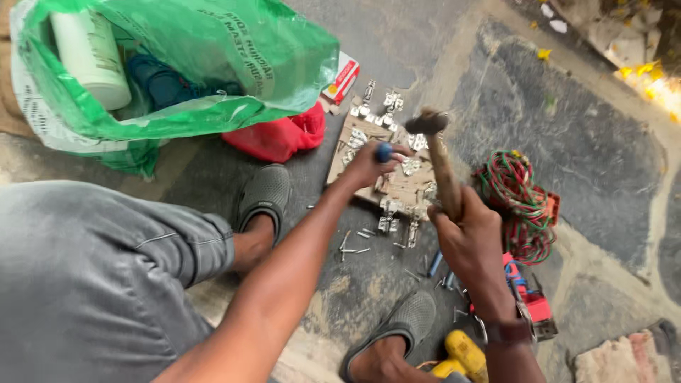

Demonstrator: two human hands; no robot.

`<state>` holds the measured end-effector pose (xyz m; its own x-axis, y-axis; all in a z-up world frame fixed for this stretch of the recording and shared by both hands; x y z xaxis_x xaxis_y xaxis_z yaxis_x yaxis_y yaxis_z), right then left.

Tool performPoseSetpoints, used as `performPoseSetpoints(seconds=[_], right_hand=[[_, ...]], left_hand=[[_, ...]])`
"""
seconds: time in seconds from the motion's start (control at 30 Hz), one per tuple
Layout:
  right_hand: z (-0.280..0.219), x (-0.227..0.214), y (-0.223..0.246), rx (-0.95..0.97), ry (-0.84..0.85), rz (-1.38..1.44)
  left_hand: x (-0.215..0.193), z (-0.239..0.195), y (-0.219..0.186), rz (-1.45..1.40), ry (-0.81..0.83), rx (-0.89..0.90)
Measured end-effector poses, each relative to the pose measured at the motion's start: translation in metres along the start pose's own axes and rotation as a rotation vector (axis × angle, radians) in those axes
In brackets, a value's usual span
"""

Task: The person sits on the ground and uses a hammer and screwdriver to assemble metal electrical components on a wooden board. They repeatedly position screws and strike them with the hammer, occasionally using pliers to adjust parts.

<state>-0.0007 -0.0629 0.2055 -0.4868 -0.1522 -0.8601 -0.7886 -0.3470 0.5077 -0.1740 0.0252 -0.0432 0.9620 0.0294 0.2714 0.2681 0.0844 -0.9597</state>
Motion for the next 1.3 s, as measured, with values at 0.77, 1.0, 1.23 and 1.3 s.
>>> performPoseSetpoints(seconds=[0.77, 1.0, 1.23, 1.3], right_hand=[[0.006, -0.090, 0.110, -0.294, -0.294, 0.409], [0.038, 0.013, 0.026, -0.066, 0.075, -0.231], [0.042, -0.022, 0.026, -0.212, -0.143, 0.061], [0.043, -0.022, 0.032, -0.309, -0.230, 0.214]], left_hand=[[0.007, 0.017, -0.050, 0.468, -0.016, -0.097], [0.022, 0.023, -0.032, 0.637, -0.030, 0.100], [0.012, 0.028, -0.024, 0.370, -0.073, -0.153], [-0.003, 0.029, -0.028, 0.418, -0.127, -0.006]])
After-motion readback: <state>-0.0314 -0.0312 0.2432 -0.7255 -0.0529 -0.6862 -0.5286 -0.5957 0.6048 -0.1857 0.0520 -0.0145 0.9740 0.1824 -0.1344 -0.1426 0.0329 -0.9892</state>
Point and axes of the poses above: each hand's wrist, its own z-axis towards the middle knuckle, its own x-axis out of the palm, y = z × x, the point moved 5 cm from there along z, towards the middle knuckle, and after that the axes turned 1 degree about -z, right-handed, at the moved point
